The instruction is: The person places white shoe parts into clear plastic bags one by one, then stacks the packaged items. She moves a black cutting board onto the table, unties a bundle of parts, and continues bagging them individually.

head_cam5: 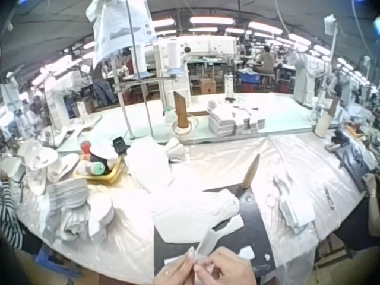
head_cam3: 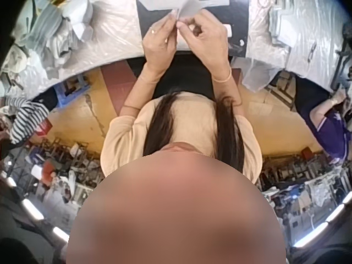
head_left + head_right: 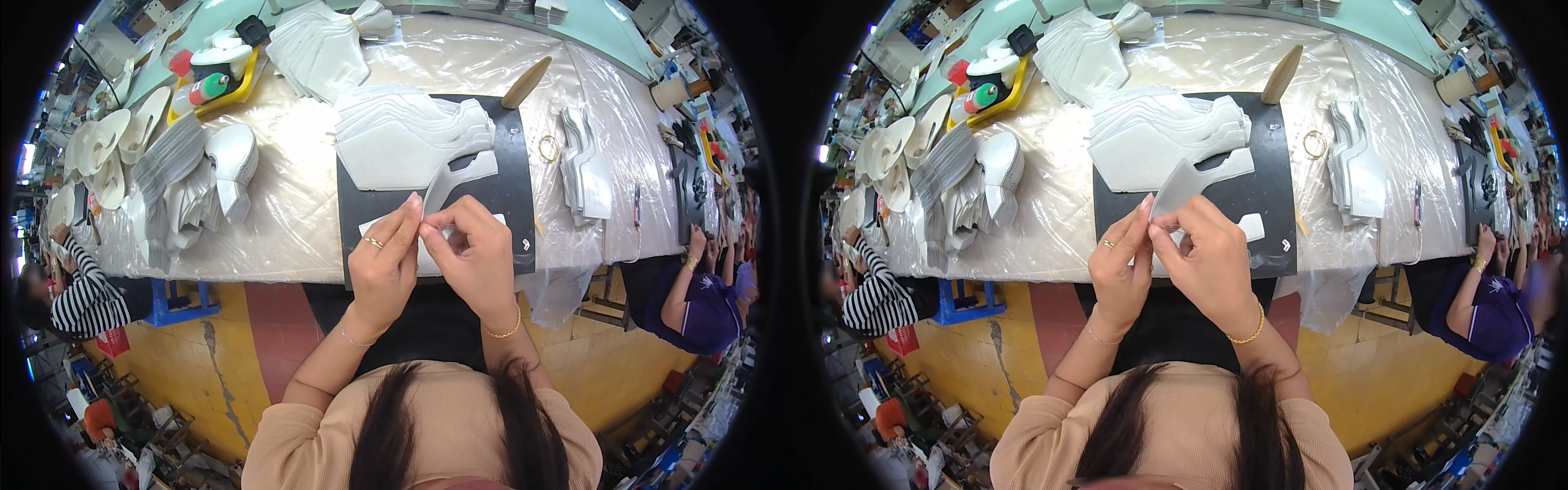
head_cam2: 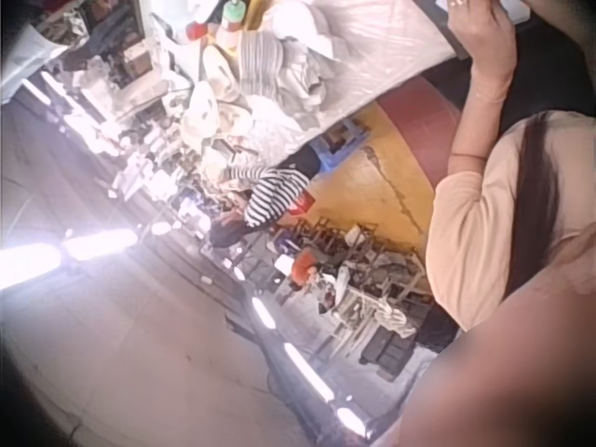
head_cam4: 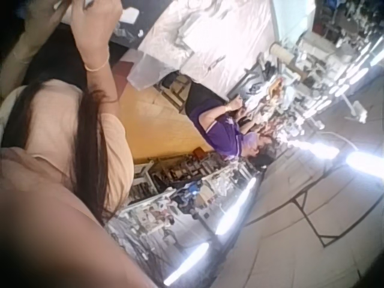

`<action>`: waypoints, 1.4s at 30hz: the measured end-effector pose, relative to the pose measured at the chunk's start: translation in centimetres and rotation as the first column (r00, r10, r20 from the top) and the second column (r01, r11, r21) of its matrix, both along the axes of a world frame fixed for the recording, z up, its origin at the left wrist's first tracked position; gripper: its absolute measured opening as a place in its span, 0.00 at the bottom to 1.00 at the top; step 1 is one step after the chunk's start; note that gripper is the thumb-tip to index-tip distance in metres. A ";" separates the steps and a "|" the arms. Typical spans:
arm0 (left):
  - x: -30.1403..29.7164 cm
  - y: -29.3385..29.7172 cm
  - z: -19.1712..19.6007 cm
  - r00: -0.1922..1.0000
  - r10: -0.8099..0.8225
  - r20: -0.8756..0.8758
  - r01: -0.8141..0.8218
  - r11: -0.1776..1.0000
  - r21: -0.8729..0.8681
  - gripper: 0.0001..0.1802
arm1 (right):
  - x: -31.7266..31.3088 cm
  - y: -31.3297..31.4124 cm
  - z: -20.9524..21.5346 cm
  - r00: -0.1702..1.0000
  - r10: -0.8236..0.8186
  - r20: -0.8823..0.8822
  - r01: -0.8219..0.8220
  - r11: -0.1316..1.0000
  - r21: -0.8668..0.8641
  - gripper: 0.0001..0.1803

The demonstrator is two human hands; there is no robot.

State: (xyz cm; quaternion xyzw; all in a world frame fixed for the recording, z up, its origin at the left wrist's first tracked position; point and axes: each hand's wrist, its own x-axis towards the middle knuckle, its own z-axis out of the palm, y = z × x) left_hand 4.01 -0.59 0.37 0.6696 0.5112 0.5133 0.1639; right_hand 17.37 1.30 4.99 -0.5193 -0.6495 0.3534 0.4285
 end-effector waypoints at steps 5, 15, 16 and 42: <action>-0.4 -0.8 0.8 0.918 -0.063 0.391 0.187 0.939 -0.290 0.22 | 0.4 0.6 -0.7 0.985 0.086 -0.151 -0.095 0.994 -0.055 0.03; -2.1 0.0 0.1 0.575 0.087 0.813 0.410 0.829 -0.379 0.15 | 1.1 0.7 -3.9 0.908 0.196 -0.370 -0.161 0.979 0.124 0.02; -2.4 0.2 0.1 0.575 0.105 0.812 0.401 0.828 -0.391 0.14 | 1.4 0.7 -4.2 0.849 0.190 -0.493 -0.171 0.982 0.083 0.02; -9.5 -0.7 -1.7 0.757 0.245 0.606 0.263 0.735 -0.625 0.12 | 19.8 -3.0 -1.2 0.928 -0.292 -0.231 0.224 0.933 -0.282 0.13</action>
